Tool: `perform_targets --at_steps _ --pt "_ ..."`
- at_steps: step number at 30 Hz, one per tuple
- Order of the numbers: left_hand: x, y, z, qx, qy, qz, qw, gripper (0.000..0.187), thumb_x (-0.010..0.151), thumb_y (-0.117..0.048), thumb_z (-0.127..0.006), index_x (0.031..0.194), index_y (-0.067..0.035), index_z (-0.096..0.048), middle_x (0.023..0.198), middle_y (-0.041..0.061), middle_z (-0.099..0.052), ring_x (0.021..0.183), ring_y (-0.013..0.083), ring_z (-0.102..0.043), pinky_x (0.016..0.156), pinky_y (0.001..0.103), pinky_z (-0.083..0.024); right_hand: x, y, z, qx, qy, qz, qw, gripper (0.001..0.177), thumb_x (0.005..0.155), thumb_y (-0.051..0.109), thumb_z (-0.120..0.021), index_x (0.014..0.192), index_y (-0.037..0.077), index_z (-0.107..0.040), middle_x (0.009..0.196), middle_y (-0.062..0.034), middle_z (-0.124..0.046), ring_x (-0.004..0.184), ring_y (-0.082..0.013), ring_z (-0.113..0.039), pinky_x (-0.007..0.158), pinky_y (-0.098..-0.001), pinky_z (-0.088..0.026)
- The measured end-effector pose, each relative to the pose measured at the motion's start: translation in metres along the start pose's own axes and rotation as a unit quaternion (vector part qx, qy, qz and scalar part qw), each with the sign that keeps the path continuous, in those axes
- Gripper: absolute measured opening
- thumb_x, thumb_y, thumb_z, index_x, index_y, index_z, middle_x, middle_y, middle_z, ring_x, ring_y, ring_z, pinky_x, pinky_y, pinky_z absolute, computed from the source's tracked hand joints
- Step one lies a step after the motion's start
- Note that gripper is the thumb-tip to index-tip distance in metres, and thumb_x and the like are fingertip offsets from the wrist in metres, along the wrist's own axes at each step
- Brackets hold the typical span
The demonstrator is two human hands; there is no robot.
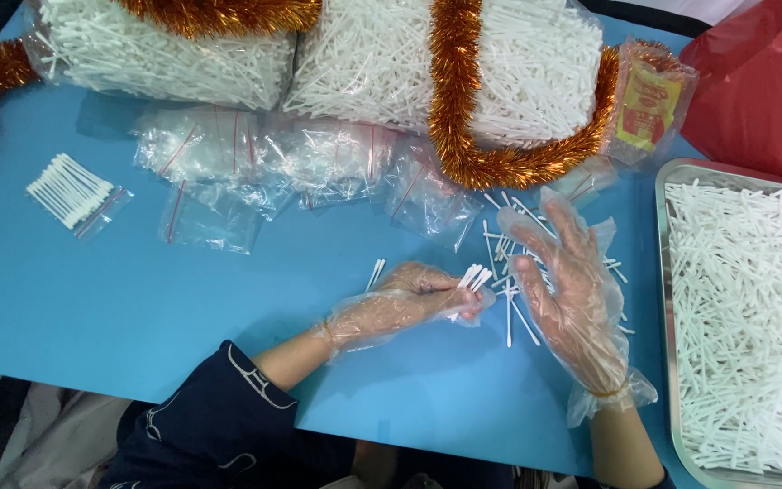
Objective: Counting and bagging cotton swabs into small plastic zip-lock bags on a blue table.
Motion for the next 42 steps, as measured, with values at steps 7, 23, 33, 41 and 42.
perform_targets --at_steps 7,23,33,41,42 --pt "0.000 0.011 0.002 -0.001 -0.005 0.020 1.000 0.026 0.091 -0.029 -0.077 0.108 -0.011 -0.080 0.088 0.009 -0.076 0.087 0.0103 -0.066 0.081 0.028 -0.057 -0.011 -0.003 -0.006 0.120 -0.026 0.064 0.990 0.020 0.089 0.033 -0.078 0.101 0.018 -0.080 0.103 -0.0054 -0.079 0.113 -0.0241 -0.072 0.124 -0.0555 -0.030" --pt "0.002 0.013 -0.007 -0.030 0.000 0.073 0.997 0.023 0.093 -0.027 -0.073 0.108 -0.010 -0.079 0.094 0.012 -0.077 0.091 0.0203 -0.074 0.084 0.030 -0.060 -0.023 -0.037 0.015 0.270 -0.201 0.008 0.942 0.011 0.099 0.011 -0.075 0.097 0.000 -0.073 0.094 -0.0186 -0.075 0.095 -0.0328 -0.076 0.100 -0.0484 -0.057" --pt "0.005 0.023 0.003 -0.265 0.002 0.049 0.963 0.027 0.096 -0.027 -0.072 0.107 -0.003 -0.077 0.096 0.015 -0.075 0.091 0.0284 -0.076 0.088 0.038 -0.061 -0.023 0.056 -0.017 0.083 -0.110 0.303 0.943 0.018 0.096 0.023 -0.069 0.111 0.027 -0.079 0.134 -0.0094 -0.062 0.130 -0.0260 -0.058 0.111 -0.0438 -0.043" --pt "-0.003 0.006 -0.001 -0.017 -0.029 0.055 0.998 0.021 0.093 -0.018 -0.073 0.111 -0.009 -0.078 0.104 0.014 -0.076 0.100 0.0200 -0.071 0.090 0.034 -0.056 -0.015 0.008 -0.015 0.244 -0.066 0.074 0.965 0.034 0.095 0.022 -0.072 0.126 0.010 -0.066 0.130 -0.0156 -0.062 0.122 -0.0308 -0.064 0.101 -0.0445 -0.055" --pt "-0.007 0.002 -0.002 -0.018 -0.030 0.055 0.998 0.021 0.093 -0.018 -0.073 0.111 -0.009 -0.078 0.104 0.014 -0.076 0.100 0.0200 -0.071 0.090 0.034 -0.056 -0.013 0.010 -0.012 0.245 -0.065 0.074 0.965 0.034 0.095 0.022 -0.072 0.126 0.010 -0.066 0.130 -0.0156 -0.062 0.122 -0.0308 -0.064 0.101 -0.0445 -0.055"
Point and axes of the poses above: each hand's wrist, its own x-axis towards the middle knuckle, its own z-axis out of the back of the hand, y = z × x, the point moved 10 cm from there along x, towards the middle knuckle
